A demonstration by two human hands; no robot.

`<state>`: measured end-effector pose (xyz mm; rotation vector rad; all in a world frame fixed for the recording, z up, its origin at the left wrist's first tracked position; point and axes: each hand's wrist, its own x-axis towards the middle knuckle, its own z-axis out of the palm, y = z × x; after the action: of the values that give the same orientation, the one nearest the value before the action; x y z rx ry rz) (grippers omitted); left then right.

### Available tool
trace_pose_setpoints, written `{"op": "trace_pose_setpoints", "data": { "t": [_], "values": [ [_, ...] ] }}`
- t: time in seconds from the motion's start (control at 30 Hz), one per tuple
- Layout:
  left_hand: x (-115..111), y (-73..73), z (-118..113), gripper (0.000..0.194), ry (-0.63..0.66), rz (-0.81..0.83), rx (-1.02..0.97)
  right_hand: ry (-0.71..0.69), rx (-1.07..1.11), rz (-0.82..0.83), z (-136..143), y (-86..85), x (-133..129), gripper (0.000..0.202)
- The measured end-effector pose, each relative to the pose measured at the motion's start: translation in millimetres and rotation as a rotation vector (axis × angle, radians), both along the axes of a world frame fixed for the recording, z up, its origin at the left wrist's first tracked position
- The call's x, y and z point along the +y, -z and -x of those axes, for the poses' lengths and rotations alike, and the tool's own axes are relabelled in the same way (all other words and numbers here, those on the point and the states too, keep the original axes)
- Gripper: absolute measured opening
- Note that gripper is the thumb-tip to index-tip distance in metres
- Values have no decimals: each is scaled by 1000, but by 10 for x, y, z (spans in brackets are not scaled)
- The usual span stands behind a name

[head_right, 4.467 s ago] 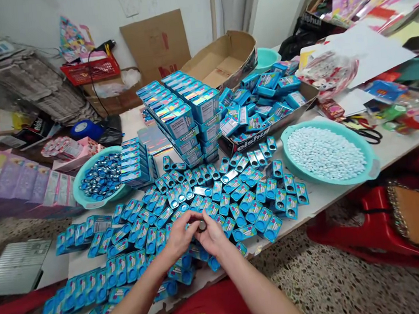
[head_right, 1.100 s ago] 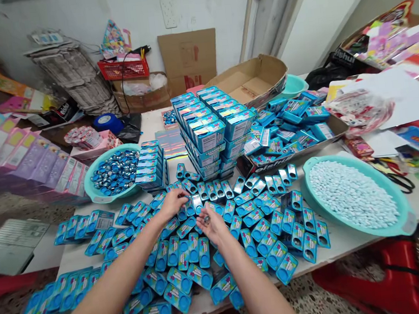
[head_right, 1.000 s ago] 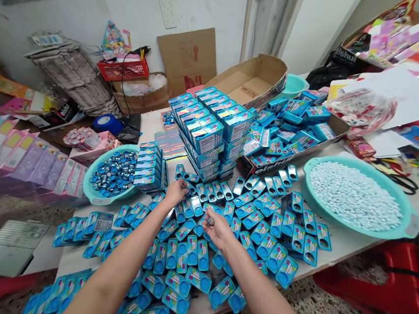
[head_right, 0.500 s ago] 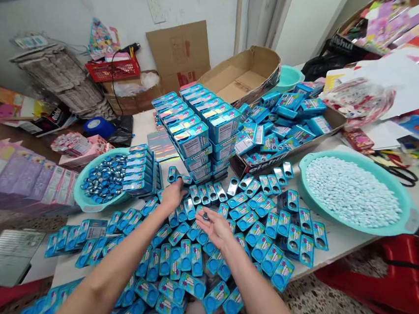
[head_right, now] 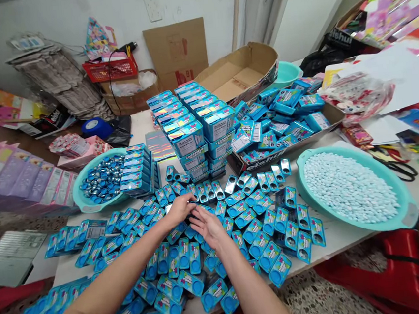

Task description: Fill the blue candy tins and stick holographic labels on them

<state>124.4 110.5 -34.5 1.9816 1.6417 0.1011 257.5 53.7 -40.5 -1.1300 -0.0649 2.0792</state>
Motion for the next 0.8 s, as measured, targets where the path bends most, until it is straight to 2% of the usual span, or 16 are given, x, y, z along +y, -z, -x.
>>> {"op": "trace_pose_setpoints", "data": {
  "t": [0.1, 0.3, 0.53, 0.7, 0.8],
  "values": [
    [222, -43, -37, 19, -74, 83, 96, 6, -40, -45, -76, -8, 2, 24],
    [575, -31, -186, 30, -67, 184, 240, 76, -98, -49, -277, 22, -14, 25],
    [530, -20, -101, 17, 1, 314, 262, 118, -146, -35, -376, 73, -36, 32],
    [508, -64, -186, 25, 26, 206, 361, 107, -173, -74, -355, 98, -2, 35],
    [462, -106, -254, 32, 34, 159, 415, 25, -338, -163, -336, 147, 16, 36]
  ]
}}
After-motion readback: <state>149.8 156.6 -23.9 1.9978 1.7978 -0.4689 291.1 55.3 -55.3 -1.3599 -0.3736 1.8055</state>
